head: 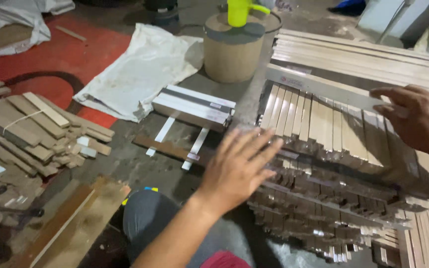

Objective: Drilling holes into material strips using a drill press and stacking the finished pieces.

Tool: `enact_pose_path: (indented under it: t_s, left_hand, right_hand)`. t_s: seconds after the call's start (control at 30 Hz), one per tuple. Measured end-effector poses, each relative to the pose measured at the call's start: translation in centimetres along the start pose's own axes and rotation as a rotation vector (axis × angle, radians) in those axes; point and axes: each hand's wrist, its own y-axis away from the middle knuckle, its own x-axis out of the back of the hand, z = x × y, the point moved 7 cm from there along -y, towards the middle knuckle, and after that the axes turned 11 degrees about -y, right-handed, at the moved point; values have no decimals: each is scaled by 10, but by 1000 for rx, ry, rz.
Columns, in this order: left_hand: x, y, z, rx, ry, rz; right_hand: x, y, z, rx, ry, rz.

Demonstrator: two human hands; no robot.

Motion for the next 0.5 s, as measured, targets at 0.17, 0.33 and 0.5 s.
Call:
enact_pose_path:
  t_s: [0.17, 0.33, 0.5]
  left_hand:
    - [-28, -13, 10, -18, 80, -100]
    - [-29, -18, 13, -7, 109, -79]
    - [-33, -14, 9, 34, 170, -90]
  right_hand:
    - [-5, -17, 12, -35, 87, -68]
    - [-24, -41, 39, 105, 475, -56]
    - [-14, -70, -10, -61, 524, -226]
